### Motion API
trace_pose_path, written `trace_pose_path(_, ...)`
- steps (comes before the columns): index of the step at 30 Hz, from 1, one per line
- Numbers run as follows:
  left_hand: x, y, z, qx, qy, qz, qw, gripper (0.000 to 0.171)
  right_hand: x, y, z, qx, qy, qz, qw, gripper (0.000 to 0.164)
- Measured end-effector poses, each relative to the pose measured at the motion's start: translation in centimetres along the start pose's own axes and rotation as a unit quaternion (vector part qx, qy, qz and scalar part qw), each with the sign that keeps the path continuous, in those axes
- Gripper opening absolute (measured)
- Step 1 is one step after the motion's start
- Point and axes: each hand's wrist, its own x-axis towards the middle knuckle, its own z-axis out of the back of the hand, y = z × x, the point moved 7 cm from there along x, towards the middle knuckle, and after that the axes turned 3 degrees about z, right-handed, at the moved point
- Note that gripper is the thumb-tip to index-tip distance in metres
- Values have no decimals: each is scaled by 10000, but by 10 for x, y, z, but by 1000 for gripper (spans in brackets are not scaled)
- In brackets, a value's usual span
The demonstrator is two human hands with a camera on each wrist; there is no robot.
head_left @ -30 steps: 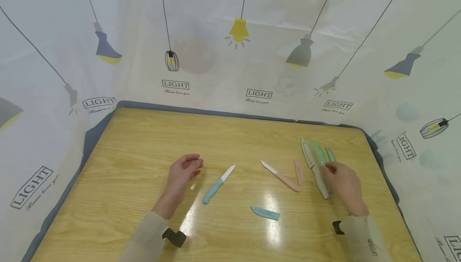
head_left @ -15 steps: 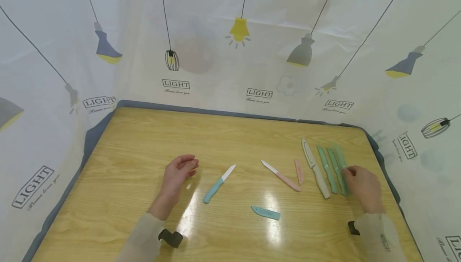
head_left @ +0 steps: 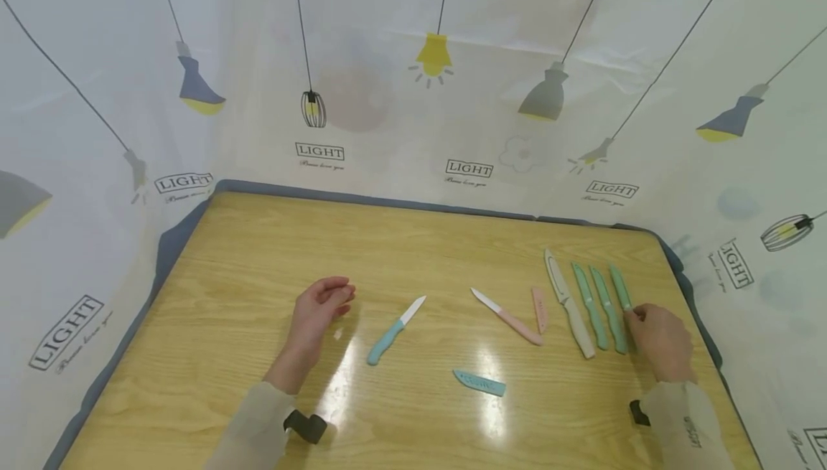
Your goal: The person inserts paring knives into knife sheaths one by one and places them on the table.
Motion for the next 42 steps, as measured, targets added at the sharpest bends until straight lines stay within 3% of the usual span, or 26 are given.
trace_pose_path(6, 1, -1, -2, 995, -48, -383, 9943, 31, 0, -3, -3, 36, -76, -37, 10000, 42)
trace_pose_path(10, -1, -4, -8, 1753, 29, -806, 9812, 30, -1, -3, -4, 45, -114, 22, 9999, 45)
trace_pose_path(16, -4, -9, -15, 2422, 156, -1155, 9632, 29, -5, 2, 1, 121, -9, -77, 9999, 56)
trace_pose_path(20, -9, -15, -20, 3088, 163, -1402, 9406, 29, -10, 13, 6, 203, -92, -66, 9997, 58)
trace_pose_path(26, -14, -14, -41, 4174, 482, -1881, 8878, 29, -20, 35, 14, 187, -378, 186, 9989, 56)
trace_pose_path(31, -16, -8, -67, 4702, 1016, -2137, 8503, 30, -23, 56, 20, 256, -474, 469, 9974, 61)
trace_pose_path(33, -19, -8, -81, 4889, 1319, -2323, 8305, 31, -23, 63, 22, 256, -546, 581, 9965, 57)
trace_pose_path(36, -27, -7, -106, 5188, 1859, -2700, 7895, 34, -23, 69, 24, 231, -661, 685, 9952, 49)
trace_pose_path(42, -52, 7, -160, 5565, 3034, -3454, 6920, 34, -26, 73, 22, 207, -524, 635, 9964, 49)
